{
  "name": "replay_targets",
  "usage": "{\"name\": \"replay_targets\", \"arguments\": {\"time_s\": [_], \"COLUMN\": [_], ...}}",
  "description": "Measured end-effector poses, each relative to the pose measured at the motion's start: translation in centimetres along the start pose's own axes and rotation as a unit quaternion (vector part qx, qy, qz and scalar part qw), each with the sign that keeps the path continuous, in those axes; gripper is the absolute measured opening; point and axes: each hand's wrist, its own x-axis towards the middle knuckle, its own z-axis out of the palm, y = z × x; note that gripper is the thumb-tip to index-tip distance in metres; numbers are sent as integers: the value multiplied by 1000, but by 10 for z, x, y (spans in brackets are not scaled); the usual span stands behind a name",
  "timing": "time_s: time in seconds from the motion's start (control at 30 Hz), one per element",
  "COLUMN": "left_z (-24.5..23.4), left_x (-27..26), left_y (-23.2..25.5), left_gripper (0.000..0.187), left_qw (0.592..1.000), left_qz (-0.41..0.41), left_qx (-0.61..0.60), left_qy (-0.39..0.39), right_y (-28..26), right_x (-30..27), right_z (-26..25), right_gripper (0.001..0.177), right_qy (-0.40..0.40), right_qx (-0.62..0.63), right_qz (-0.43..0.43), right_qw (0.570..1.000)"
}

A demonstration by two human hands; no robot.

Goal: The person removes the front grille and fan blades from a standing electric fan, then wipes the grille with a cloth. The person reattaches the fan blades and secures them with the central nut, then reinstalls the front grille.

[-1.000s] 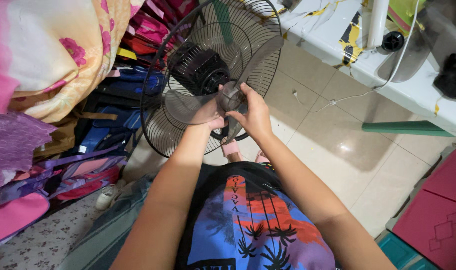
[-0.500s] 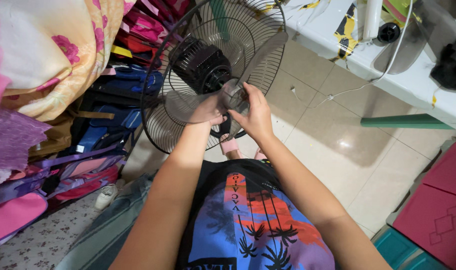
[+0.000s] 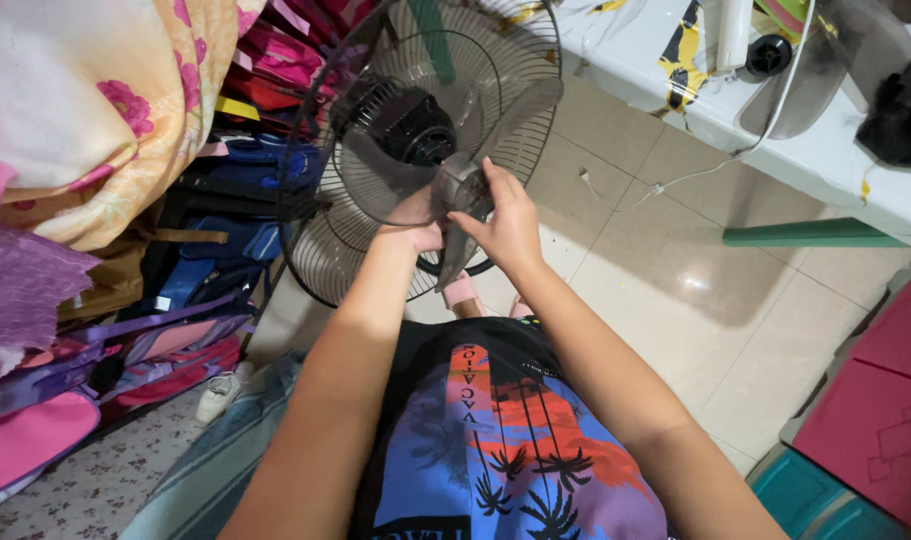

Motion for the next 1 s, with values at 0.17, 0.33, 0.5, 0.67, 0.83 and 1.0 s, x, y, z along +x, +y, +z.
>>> {"name": "replay_targets", "arguments": {"time_s": [0.17,0.33,0.5,0.67,0.83,1.0], "left_z": [-14,-45,-47,-17,9,7], "left_x": [-3,1,5,-9,-29,-38], "left_y": [6,3,7,12,22,19], "left_gripper": [29,26,26,28,35,40], "left_qw": [998,993,999,997,1000,1000], "left_qz": [-34,33,19,30,-3,7], "left_qx": [32,46,-4,-69,-23,-10], "left_qy": [31,-108,47,16,2,-13], "right_y": [-6,-9,-12,-12,-14,-12], "right_x": [2,4,6,5,5,4], "right_z": [5,9,15,14,18,19], "right_gripper": [88,89,91,90,90,93], "right_qy": [-23,-34,-20,-30,-24,-29], "right_qx": [-1,-25,-23,-12,-5,-29], "right_qz": [34,23,45,58,45,14], "right_qw": [999,999,999,998,999,999]}}
